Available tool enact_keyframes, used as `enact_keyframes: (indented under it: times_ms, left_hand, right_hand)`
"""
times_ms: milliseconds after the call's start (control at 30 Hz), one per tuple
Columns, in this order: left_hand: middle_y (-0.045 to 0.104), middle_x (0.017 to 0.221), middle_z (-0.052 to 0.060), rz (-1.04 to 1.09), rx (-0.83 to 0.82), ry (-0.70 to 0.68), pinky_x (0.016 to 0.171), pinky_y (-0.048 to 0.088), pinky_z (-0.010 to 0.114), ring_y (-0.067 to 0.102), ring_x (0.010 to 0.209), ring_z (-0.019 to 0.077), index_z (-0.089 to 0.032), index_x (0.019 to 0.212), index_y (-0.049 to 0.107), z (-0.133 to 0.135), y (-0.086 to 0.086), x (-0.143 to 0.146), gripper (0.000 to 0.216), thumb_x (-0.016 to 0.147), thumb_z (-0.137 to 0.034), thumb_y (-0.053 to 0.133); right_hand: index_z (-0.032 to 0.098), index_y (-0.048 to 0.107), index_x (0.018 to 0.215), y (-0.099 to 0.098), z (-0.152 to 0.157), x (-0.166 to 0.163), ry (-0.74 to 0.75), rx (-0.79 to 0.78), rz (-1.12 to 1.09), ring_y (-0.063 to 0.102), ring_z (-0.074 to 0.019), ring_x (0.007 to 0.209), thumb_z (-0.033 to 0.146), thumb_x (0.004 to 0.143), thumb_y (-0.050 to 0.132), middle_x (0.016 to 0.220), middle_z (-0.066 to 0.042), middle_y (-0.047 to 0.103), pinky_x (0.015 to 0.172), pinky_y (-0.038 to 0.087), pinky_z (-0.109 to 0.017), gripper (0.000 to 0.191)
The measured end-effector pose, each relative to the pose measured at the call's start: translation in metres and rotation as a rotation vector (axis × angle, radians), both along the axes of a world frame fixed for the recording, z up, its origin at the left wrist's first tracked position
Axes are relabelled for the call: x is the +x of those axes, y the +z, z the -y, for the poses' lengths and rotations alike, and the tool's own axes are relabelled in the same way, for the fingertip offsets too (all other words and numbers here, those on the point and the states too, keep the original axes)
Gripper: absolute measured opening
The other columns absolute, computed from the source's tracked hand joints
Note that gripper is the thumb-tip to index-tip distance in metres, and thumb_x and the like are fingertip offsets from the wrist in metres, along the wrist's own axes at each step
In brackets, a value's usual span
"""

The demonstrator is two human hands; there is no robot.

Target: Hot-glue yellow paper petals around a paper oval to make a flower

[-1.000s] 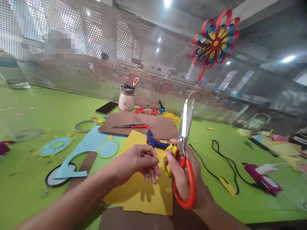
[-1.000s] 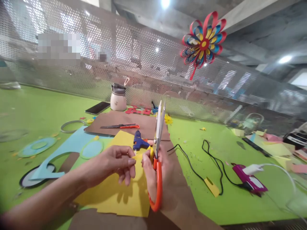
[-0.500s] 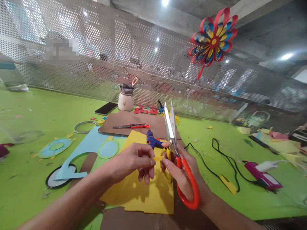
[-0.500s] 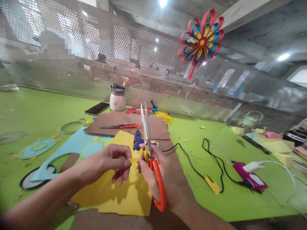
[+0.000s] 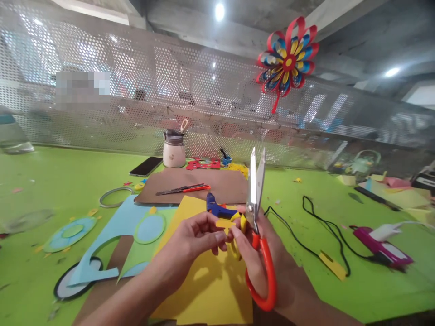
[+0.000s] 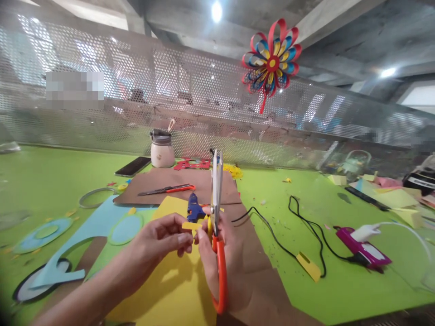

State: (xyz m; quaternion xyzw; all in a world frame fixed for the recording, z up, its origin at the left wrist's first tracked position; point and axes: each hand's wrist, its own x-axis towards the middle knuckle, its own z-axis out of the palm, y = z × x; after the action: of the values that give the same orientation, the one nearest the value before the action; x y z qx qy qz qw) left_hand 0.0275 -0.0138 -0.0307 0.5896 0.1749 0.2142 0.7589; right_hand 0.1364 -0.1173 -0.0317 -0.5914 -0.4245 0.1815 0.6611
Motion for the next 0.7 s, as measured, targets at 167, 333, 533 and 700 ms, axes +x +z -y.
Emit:
enact_keyframes:
  times_ms: [167, 333, 533, 700]
  left_hand:
    - [0.064, 0.069, 0.002, 0.003, -0.007, 0.054, 0.061, 0.04, 0.025, 0.055, 0.066, 0.0128, -0.016, 0.075, 0.057, 0.001, -0.001, 0.002, 0.017, 0.078, -0.031, 0.065]
    - [0.063, 0.064, 0.001, -0.042, 0.017, 0.092, 0.06, 0.039, 0.025, 0.053, 0.062, 0.0126, -0.016, 0.072, 0.056, 0.001, -0.001, 0.003, 0.018, 0.077, -0.031, 0.066]
    - [0.062, 0.062, -0.001, -0.075, 0.029, 0.083, 0.058, 0.039, 0.025, 0.053, 0.059, 0.0127, -0.019, 0.068, 0.058, -0.002, 0.005, 0.0, 0.017, 0.074, -0.032, 0.067]
    - [0.061, 0.06, -0.002, -0.102, 0.036, 0.042, 0.058, 0.04, 0.025, 0.053, 0.057, 0.0124, -0.019, 0.067, 0.058, -0.003, 0.009, -0.002, 0.017, 0.074, -0.031, 0.067]
  right_hand:
    - [0.022, 0.055, 0.106, -0.002, 0.0, -0.004, -0.072, 0.025, 0.097, 0.061, -0.0152, 0.064, 0.031, 0.083, 0.055, 0.077, -0.002, 0.057, 0.061, 0.055, -0.027, 0.025]
    - [0.022, 0.052, 0.108, -0.011, -0.002, -0.001, -0.039, 0.033, 0.132, 0.062, -0.0156, 0.068, 0.027, 0.082, 0.055, 0.08, -0.002, 0.058, 0.062, 0.055, -0.027, 0.026]
    - [0.024, 0.051, 0.113, -0.013, -0.001, 0.004, 0.013, 0.021, 0.094, 0.062, -0.0158, 0.071, 0.023, 0.082, 0.055, 0.085, -0.002, 0.06, 0.064, 0.054, -0.028, 0.031]
    - [0.024, 0.052, 0.112, 0.006, 0.006, 0.006, 0.066, -0.044, 0.172, 0.063, -0.0156, 0.068, 0.021, 0.083, 0.053, 0.081, -0.002, 0.061, 0.064, 0.056, -0.028, 0.029]
